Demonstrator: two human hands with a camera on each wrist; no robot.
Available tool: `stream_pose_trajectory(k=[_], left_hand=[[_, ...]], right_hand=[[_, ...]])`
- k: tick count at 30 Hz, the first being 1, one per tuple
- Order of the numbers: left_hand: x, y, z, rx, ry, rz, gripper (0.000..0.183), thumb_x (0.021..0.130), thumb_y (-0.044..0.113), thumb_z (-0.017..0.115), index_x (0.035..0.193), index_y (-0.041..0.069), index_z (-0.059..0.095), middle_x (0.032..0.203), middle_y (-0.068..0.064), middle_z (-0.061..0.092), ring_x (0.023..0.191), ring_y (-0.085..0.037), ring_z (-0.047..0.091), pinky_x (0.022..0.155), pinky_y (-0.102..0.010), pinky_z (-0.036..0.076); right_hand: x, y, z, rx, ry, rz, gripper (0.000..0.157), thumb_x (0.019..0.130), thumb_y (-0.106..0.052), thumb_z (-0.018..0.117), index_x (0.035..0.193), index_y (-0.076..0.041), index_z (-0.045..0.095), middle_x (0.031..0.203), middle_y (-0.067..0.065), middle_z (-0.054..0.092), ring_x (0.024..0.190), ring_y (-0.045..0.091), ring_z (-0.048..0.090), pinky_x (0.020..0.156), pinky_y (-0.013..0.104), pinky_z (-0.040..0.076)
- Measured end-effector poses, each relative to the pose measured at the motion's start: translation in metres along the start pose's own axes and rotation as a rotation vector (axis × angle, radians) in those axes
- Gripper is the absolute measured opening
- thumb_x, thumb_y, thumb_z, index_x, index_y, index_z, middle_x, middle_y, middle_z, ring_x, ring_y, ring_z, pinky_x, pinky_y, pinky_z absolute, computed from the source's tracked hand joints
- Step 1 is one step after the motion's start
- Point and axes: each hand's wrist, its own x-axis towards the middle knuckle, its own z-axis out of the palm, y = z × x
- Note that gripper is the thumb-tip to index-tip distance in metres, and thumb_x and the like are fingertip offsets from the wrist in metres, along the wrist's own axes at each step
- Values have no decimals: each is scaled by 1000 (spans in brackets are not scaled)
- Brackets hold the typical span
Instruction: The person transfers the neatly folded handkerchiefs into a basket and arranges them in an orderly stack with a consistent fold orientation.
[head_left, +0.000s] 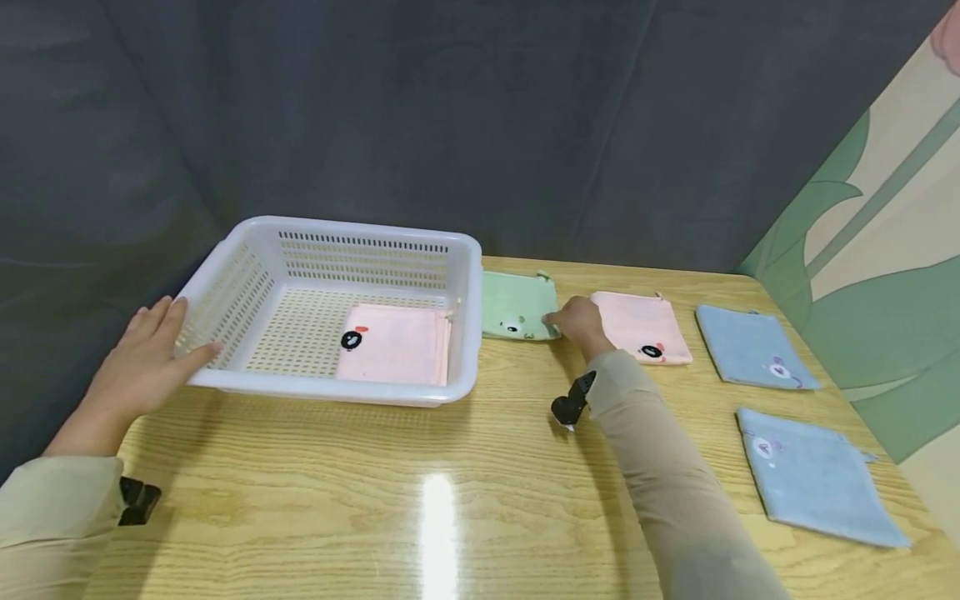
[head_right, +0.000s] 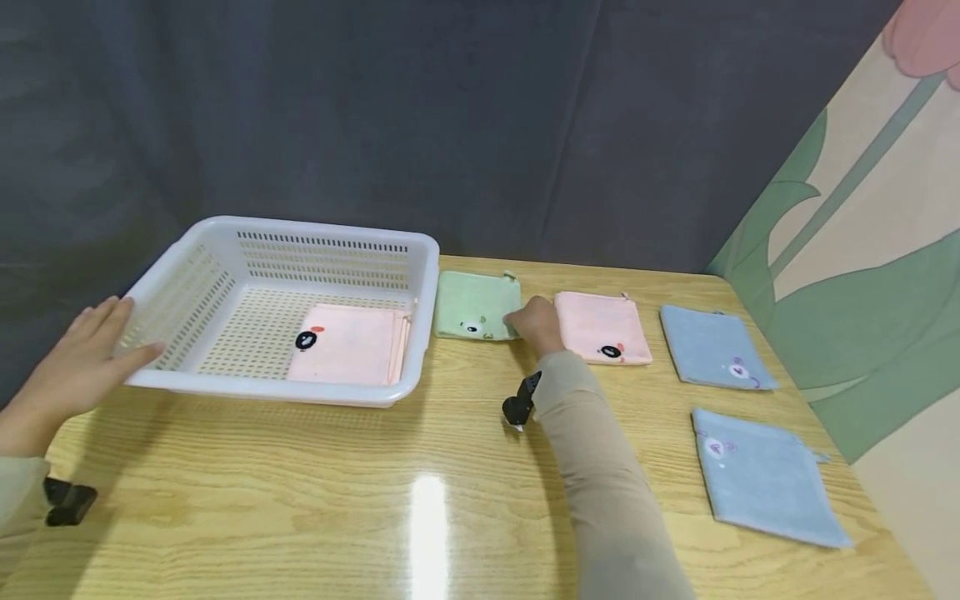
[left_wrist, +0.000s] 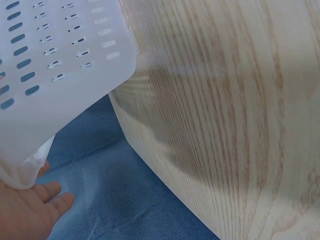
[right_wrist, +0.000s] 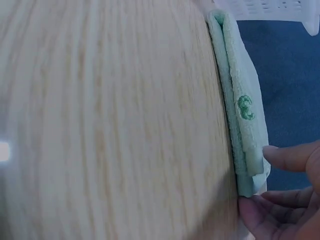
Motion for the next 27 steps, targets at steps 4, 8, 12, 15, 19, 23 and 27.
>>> stream_pose_trajectory(k=[4,8,12,15,19,23,27], left_hand=[[0,1,0,1,3,3,78,90,42,35,133,-9,-5,136,-31,-9,122,-43,-15,92,-61,1],[1,2,0,1,5,7,78,90,42,35,133,-9,-5,136,-31,-9,122,-43,-14,93,-60,1],[1,1,-1,3,9,18,78,90,41,35,133,-10,-5,136,-32,-8,122,-44,-14,93,-60,1],[1,1,-1,1,13,19,77,90,41,35,133,-9,-4,136,-32,-8,122,-44,-13,93,-60,1],[1,1,0,-4,15,15,77,90,41,35,133,-9,-4,136,-31,-8,122,-43,-13,94,-59,0],[1,1,0,-5,15,17,77,90,41,35,133,-10,-4,136,-32,-7,122,-43,-13,93,-59,1],[0,0,1,-4,14,15,77,90,42,35,133,-9,-4,136,-32,-7,122,-44,-13,93,-59,1]], right_hand=[[0,-3,0,-25,-5,37,28,78,-23,63,63,-5,48,56,1,38,52,16,37,51,27,34],[-1,-5,1,-25,-2,73,28,77,-22,64,85,3,55,74,8,47,65,20,42,57,28,36],[-1,-5,2,13,-8,101,29,76,-20,65,89,4,57,76,9,48,64,19,44,55,27,37],[-1,-6,3,66,-17,144,32,76,-19,65,94,6,56,79,10,49,61,18,46,53,25,40],[0,-6,4,126,-21,202,37,75,-17,65,101,6,53,82,12,50,56,15,48,49,23,42],[2,-7,5,167,-34,223,31,76,-15,65,97,6,55,77,12,52,51,13,48,47,23,42],[3,-6,7,181,-49,220,24,77,-12,63,90,6,57,71,10,51,50,13,48,47,23,42]])
